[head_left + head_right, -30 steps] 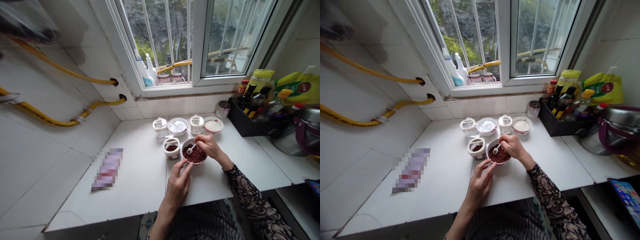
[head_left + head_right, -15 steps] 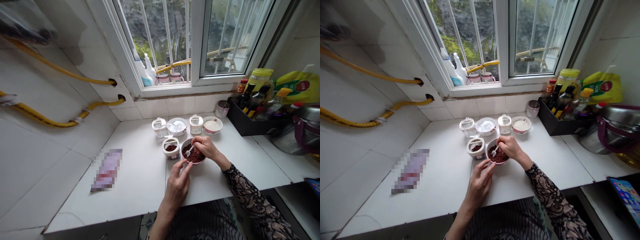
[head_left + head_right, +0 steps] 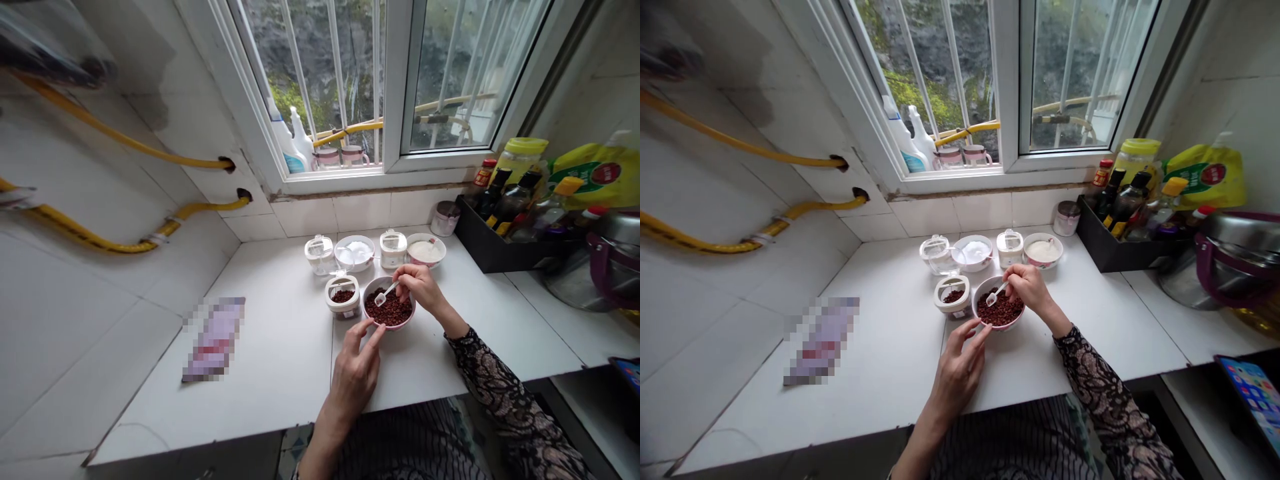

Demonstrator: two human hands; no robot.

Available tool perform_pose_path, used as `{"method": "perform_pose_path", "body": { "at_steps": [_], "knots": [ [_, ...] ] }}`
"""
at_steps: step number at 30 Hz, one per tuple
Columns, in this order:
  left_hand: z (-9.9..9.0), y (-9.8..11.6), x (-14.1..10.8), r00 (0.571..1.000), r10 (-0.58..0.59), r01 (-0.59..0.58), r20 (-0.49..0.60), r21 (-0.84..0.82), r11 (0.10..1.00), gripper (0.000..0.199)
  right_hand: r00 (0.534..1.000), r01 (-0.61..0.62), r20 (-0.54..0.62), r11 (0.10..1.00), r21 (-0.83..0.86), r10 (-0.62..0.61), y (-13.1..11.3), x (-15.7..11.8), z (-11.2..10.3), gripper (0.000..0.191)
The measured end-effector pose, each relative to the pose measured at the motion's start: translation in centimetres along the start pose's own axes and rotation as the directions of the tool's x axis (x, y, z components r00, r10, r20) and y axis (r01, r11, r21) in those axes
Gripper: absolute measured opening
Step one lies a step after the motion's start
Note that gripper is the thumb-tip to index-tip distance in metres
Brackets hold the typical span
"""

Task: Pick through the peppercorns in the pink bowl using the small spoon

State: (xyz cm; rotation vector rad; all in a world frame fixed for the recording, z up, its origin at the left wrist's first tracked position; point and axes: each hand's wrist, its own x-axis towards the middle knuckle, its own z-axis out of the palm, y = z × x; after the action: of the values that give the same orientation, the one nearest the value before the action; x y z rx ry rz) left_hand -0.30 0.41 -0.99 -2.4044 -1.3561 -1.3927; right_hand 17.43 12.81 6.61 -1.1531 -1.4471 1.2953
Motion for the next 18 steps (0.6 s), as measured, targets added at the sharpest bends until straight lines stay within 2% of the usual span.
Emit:
{"method": "perform_pose_path", "body": {
  "at_steps": [6, 13, 18],
  "knots": [
    [-0.01, -0.05, 0.04, 1.000, 0.003, -0.003, 0.007, 0.001, 1.000, 0.056, 0.999, 0.026, -0.022, 0.999, -0.024, -0.027, -0.21, -0.16, 0.16, 0.014],
    [0.05, -0.02, -0.10, 1.000, -0.019, 0.019, 0.006, -0.014, 1.000, 0.057, 0.998, -0.058, 0.021, 0.991, 0.122, 0.056, 0.00, 0.31, -0.14, 0.012],
    [-0.02, 0.00, -0.02, 1.000, -0.009, 0.009, 0.011, -0.007, 1.000, 0.056, 0.999, -0.028, 0.051, 0.978, 0.208, 0.017, -0.08, 0.30, -0.04, 0.014]
  ]
}}
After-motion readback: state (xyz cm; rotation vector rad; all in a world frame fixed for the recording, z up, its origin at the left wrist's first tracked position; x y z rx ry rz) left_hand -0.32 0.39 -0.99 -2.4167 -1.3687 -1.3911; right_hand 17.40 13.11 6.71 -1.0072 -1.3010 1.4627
